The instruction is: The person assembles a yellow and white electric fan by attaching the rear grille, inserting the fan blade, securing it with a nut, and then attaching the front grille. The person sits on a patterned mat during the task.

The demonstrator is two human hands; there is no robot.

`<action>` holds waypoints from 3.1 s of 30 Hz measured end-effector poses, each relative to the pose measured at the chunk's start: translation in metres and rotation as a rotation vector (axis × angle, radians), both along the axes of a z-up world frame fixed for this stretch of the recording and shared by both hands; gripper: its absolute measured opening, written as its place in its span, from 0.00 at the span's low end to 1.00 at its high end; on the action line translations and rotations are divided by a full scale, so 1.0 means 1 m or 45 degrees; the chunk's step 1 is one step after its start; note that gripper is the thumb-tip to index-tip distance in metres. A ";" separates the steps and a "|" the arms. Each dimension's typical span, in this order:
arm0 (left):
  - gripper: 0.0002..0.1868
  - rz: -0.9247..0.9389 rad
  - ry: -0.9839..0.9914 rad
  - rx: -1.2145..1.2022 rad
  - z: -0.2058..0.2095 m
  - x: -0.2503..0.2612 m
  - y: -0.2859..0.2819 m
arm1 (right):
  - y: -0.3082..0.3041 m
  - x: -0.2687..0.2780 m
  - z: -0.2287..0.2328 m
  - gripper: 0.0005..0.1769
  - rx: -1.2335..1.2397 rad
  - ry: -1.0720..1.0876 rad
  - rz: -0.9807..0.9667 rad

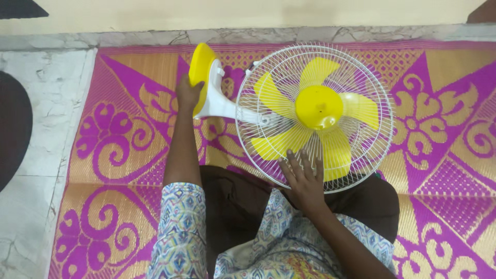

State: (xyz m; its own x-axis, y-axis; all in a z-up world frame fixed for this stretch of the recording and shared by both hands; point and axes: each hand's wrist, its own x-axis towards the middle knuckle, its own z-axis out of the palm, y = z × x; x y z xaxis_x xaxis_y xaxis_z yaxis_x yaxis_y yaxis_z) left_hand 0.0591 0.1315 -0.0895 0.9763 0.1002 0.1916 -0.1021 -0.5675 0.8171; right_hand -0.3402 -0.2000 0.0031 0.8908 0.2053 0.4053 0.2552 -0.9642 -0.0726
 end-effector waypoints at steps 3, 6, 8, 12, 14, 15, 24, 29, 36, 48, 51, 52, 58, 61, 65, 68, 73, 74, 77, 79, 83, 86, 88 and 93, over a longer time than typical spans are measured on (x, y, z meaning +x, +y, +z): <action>0.26 -0.198 -0.343 -0.420 -0.006 -0.023 0.002 | 0.002 0.002 0.000 0.48 0.028 -0.042 0.002; 0.17 -0.108 -0.154 -0.430 -0.014 -0.076 0.019 | 0.003 0.003 0.000 0.44 0.014 -0.114 -0.010; 0.15 -0.169 -0.024 -0.729 -0.016 -0.113 0.026 | 0.004 0.003 0.003 0.46 0.031 -0.066 -0.018; 0.13 -0.143 0.072 -0.746 -0.019 -0.156 0.036 | 0.009 0.001 0.004 0.42 0.024 -0.105 -0.029; 0.12 -0.161 0.077 -0.668 -0.022 -0.172 0.044 | 0.009 -0.002 0.004 0.42 0.040 -0.113 -0.009; 0.13 -0.179 0.051 -0.667 -0.024 -0.180 0.047 | 0.009 -0.004 0.003 0.42 0.048 -0.118 0.000; 0.14 -0.307 0.030 -0.418 -0.064 -0.225 0.078 | 0.007 -0.020 -0.005 0.47 0.047 -0.071 0.025; 0.13 -0.320 0.125 -0.374 -0.056 -0.217 0.081 | 0.004 -0.018 -0.007 0.52 0.100 -0.009 0.040; 0.21 -0.026 0.248 -0.093 -0.002 -0.192 0.062 | 0.008 -0.002 0.005 0.60 0.124 0.098 0.018; 0.48 0.079 -0.024 -0.495 0.015 -0.233 -0.109 | 0.016 0.007 0.008 0.55 0.017 0.091 0.003; 0.51 -0.030 0.282 -0.790 0.017 -0.248 -0.134 | 0.015 0.004 0.008 0.53 -0.047 0.070 -0.030; 0.48 -0.149 0.278 -0.960 0.016 -0.253 -0.137 | 0.013 0.002 0.009 0.53 0.047 0.103 0.004; 0.39 -0.276 0.441 -1.204 0.006 -0.257 -0.138 | -0.011 -0.017 0.012 0.58 0.260 0.279 0.029; 0.37 -0.275 0.422 -1.177 0.003 -0.252 -0.138 | -0.023 -0.019 0.009 0.56 0.202 0.225 0.042; 0.36 -0.255 0.397 -1.111 0.001 -0.254 -0.136 | -0.027 -0.018 0.001 0.53 0.215 0.150 0.069; 0.34 -0.315 0.359 -1.189 0.001 -0.256 -0.136 | -0.025 -0.017 -0.005 0.49 0.186 0.081 0.073; 0.32 -0.264 0.352 -1.084 0.004 -0.255 -0.135 | -0.025 -0.017 -0.003 0.47 0.101 0.022 0.055; 0.32 -0.250 0.350 -1.059 0.003 -0.256 -0.136 | -0.025 -0.017 -0.003 0.47 0.105 0.041 0.057; 0.33 -0.254 0.300 -1.013 0.001 -0.261 -0.137 | -0.028 -0.021 -0.001 0.51 0.178 0.166 0.085; 0.36 -0.210 0.215 -0.929 0.004 -0.263 -0.140 | -0.034 -0.025 -0.002 0.53 0.279 0.197 0.092; 0.44 -0.124 -0.205 -0.333 0.023 -0.283 -0.148 | -0.064 -0.035 -0.004 0.59 0.502 -0.072 -0.069; 0.49 -0.306 -0.589 0.222 0.047 -0.309 -0.162 | -0.094 -0.040 -0.011 0.68 0.628 -0.298 -0.224; 0.51 -0.596 -0.802 0.428 0.063 -0.328 -0.178 | -0.106 -0.041 -0.021 0.74 0.700 -0.370 -0.285; 0.44 -1.137 -0.818 0.820 0.084 -0.355 -0.215 | -0.123 -0.039 -0.056 0.71 1.257 -0.396 -0.462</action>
State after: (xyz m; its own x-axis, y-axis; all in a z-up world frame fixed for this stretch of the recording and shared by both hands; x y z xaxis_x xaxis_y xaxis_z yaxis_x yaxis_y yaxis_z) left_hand -0.2958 -0.0836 -0.0057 0.3699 -0.8278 0.4218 -0.9249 -0.3711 0.0828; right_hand -0.3794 -0.3229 -0.0529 0.6630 -0.5870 0.4646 0.1093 -0.5380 -0.8358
